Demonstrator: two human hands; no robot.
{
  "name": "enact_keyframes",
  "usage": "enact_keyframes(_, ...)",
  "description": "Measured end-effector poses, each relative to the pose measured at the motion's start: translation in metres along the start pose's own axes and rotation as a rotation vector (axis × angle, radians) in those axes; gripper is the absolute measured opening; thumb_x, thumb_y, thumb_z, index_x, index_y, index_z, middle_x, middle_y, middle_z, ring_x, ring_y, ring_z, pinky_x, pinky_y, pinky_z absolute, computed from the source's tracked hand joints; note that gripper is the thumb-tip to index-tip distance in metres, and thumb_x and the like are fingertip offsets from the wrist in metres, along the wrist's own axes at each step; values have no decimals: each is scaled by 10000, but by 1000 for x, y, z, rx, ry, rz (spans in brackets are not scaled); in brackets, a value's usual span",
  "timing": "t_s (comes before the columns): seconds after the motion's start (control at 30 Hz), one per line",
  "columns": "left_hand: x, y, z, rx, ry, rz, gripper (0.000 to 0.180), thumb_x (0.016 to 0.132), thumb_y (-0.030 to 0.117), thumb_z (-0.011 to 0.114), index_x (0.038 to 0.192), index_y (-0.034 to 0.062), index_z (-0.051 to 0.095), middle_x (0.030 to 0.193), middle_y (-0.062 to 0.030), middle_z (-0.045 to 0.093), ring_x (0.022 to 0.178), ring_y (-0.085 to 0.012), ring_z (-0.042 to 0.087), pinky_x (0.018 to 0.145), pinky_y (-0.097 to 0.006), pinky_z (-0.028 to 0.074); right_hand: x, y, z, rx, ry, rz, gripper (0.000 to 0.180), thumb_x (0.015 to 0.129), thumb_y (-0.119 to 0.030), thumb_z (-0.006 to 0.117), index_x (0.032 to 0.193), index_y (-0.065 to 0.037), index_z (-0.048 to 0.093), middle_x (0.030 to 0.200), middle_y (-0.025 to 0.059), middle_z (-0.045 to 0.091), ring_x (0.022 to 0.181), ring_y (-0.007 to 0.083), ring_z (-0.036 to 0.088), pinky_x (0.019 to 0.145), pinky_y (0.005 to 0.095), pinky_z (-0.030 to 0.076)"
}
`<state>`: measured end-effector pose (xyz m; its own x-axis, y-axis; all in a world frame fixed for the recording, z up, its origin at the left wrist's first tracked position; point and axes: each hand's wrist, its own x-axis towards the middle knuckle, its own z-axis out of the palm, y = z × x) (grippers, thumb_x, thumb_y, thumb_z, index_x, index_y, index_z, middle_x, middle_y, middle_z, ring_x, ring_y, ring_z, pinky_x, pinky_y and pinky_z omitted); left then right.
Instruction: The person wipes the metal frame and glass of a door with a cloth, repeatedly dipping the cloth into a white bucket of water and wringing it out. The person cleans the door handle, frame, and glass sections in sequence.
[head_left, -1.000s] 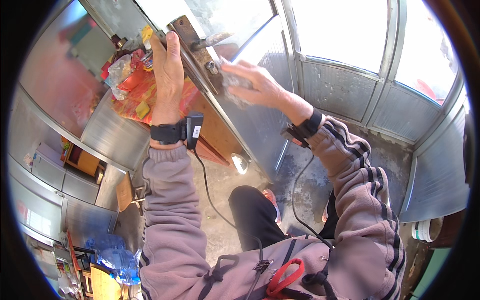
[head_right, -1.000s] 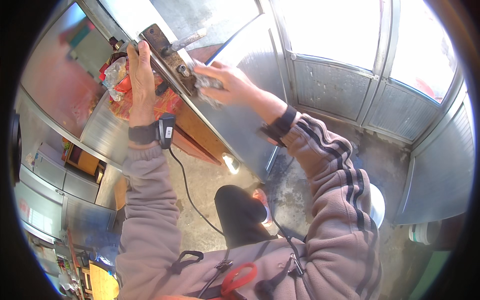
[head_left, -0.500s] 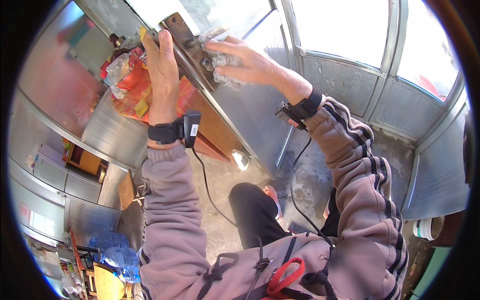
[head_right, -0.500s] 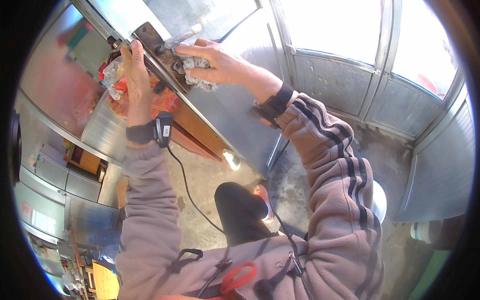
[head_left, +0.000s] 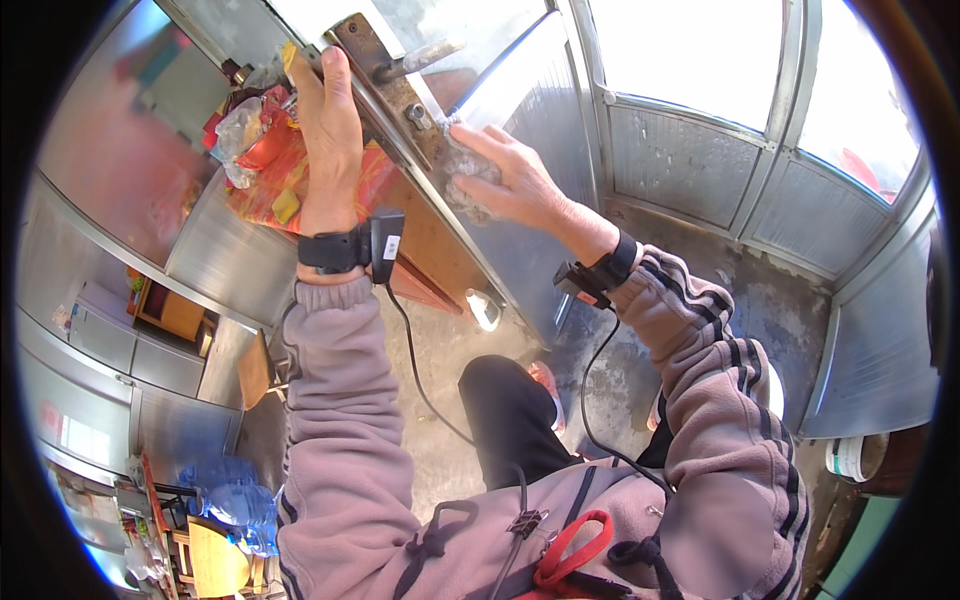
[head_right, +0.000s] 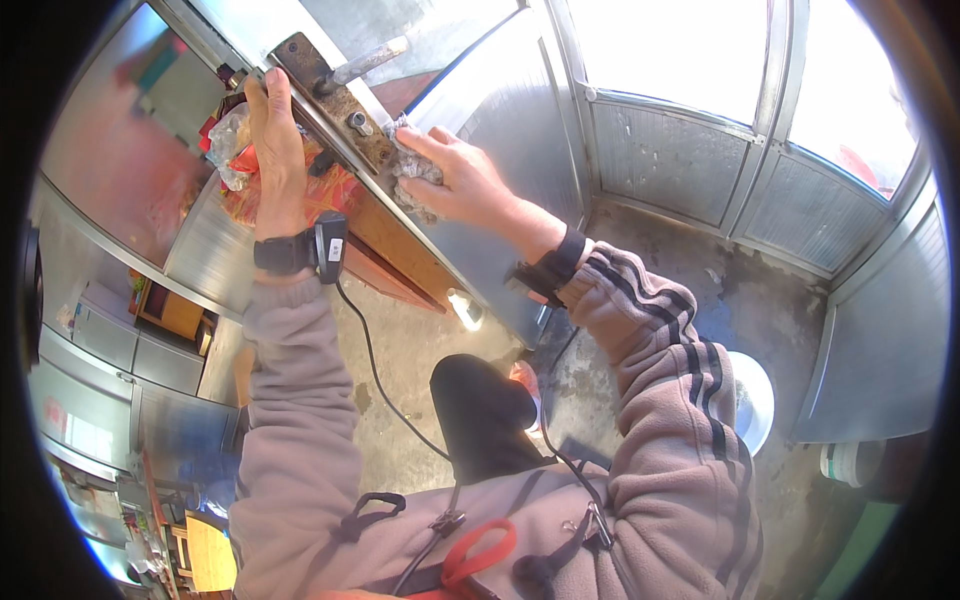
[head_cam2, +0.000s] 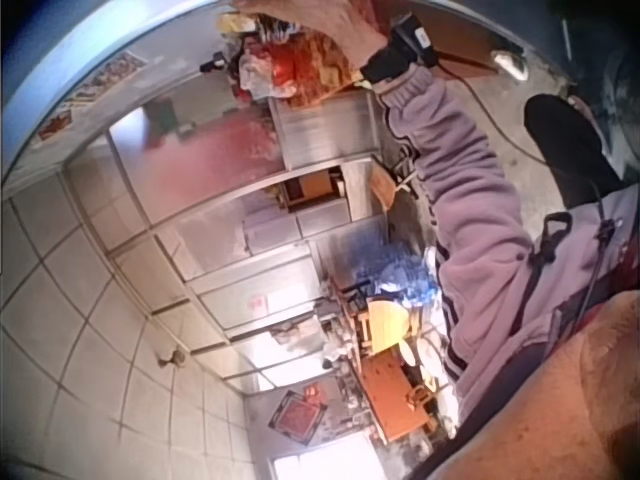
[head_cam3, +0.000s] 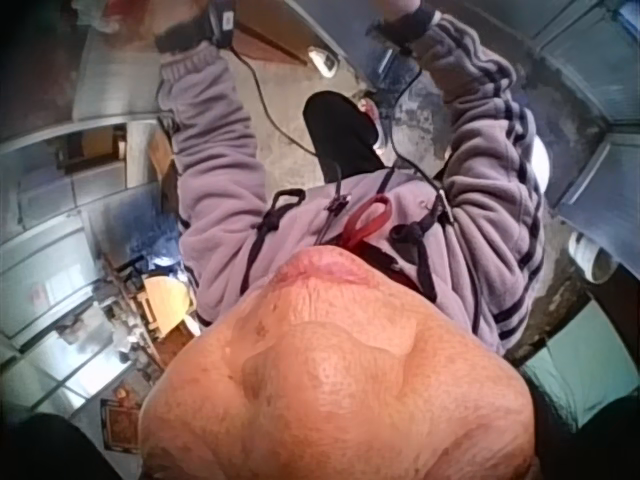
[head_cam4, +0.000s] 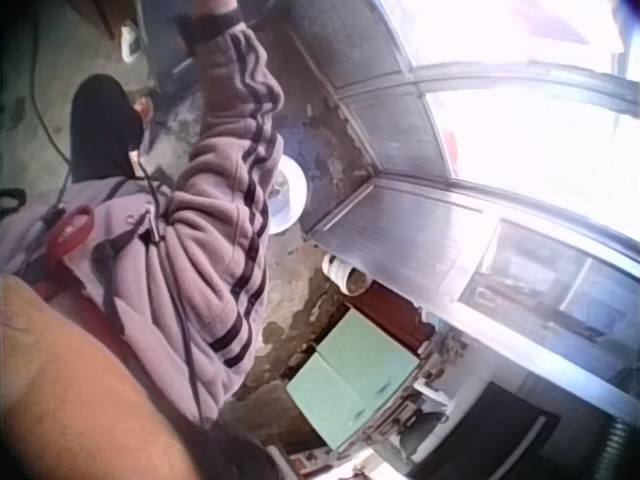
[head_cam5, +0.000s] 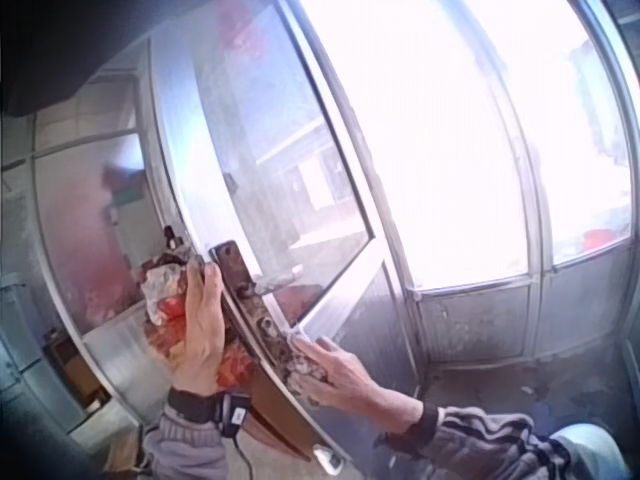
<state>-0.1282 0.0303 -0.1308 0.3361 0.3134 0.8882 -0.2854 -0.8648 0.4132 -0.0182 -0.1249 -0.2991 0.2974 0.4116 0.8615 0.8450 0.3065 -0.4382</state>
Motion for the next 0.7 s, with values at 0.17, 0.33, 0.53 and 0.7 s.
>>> enact_keyframes(0.17,5,-8,-3,-71,-54,-46,740,1158,558,523,1554,-62,442,1483,-254,601,1365,-343,568,1199,-427,399,-23,-18,0,-85,-125,38,654,939,-223,829,1542,-70,625,1064,162,638,900,362,694,800,432,572)
enact_keyframes(0.33,5,-9,-4,-100,-50,-27,653,1166,521,534,1494,-41,485,1403,-211,635,1286,-303,598,1142,-419,439,-23,-43,4,-106,-81,-102,627,924,-204,836,1509,-89,640,1064,154,631,891,379,691,779,448,573)
enact_keyframes(0.53,5,1,-1,-105,-69,-14,703,1161,550,528,1550,-31,456,1446,-205,607,1330,-301,569,1166,-414,415,-21,-52,13,-266,-91,-110,582,919,-181,834,1463,-99,643,1067,143,615,866,356,688,741,441,589)
enact_keyframes(0.7,4,6,2,-128,-75,-25,801,1154,599,516,1618,-46,415,1552,-227,555,1432,-323,521,1235,-414,363,-36,-60,3,-337,-242,-48,600,916,-191,829,1473,-110,622,1067,132,613,866,347,687,730,444,609)
